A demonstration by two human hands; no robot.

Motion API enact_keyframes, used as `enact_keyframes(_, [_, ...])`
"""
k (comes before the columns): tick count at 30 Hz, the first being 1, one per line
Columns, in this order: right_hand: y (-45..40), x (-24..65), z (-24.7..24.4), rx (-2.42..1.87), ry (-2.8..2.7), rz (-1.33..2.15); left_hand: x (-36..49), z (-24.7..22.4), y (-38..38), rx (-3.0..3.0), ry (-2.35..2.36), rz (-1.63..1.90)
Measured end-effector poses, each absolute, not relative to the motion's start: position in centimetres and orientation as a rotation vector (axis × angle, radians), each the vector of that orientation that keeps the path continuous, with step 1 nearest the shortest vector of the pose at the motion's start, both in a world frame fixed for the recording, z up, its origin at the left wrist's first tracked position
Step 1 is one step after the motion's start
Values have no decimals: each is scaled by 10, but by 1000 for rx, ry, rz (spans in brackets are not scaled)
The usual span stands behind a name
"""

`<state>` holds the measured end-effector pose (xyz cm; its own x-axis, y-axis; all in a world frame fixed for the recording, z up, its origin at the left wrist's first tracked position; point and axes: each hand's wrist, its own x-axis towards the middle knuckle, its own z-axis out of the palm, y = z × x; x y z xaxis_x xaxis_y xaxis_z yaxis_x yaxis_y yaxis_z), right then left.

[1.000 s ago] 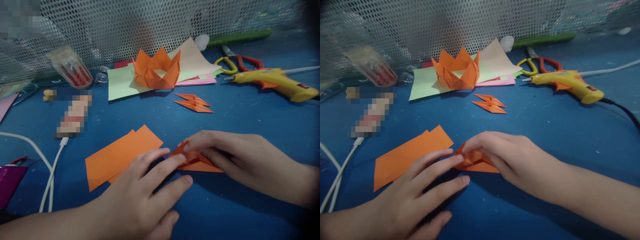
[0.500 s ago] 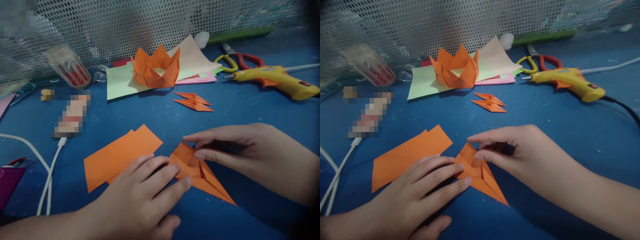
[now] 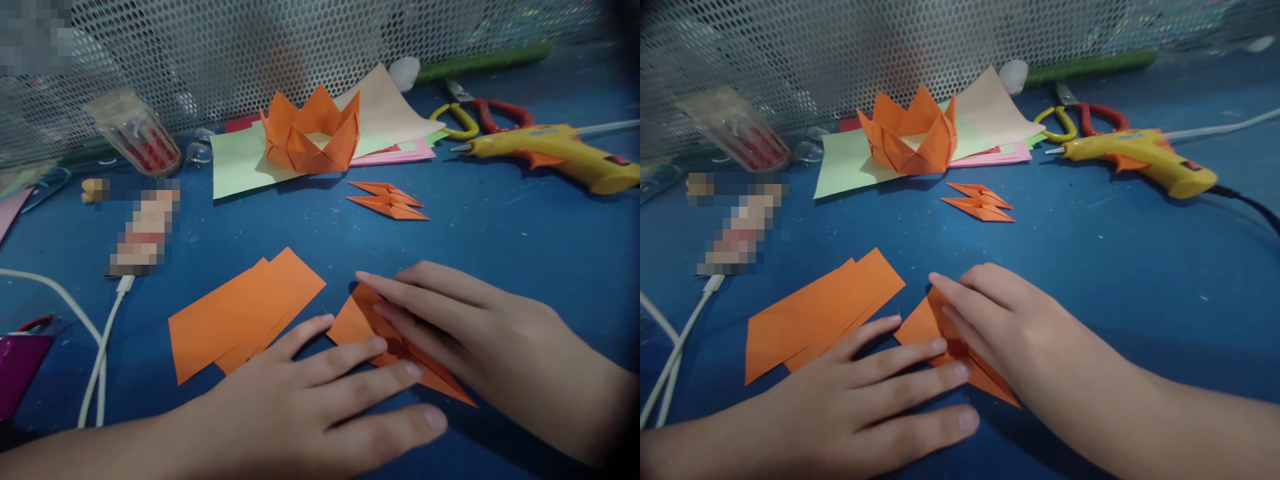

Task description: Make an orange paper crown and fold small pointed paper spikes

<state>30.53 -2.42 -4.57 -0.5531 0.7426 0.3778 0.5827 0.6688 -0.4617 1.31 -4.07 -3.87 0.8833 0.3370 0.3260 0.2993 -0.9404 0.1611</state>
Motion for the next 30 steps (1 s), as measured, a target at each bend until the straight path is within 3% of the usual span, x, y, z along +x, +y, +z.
enact_keyframes(8, [-13, 299, -36, -963, -2322, 389, 10, -35, -39, 3023, 446, 388])
enact_keyframes(15, [-2, 315, -34, -705, -2471, 331, 12, -45, -41, 3000, 478, 593])
enact_keyframes(30, [-6, 305, -39, -792, -2448, 387, 18, -43, -39, 3012, 482, 597])
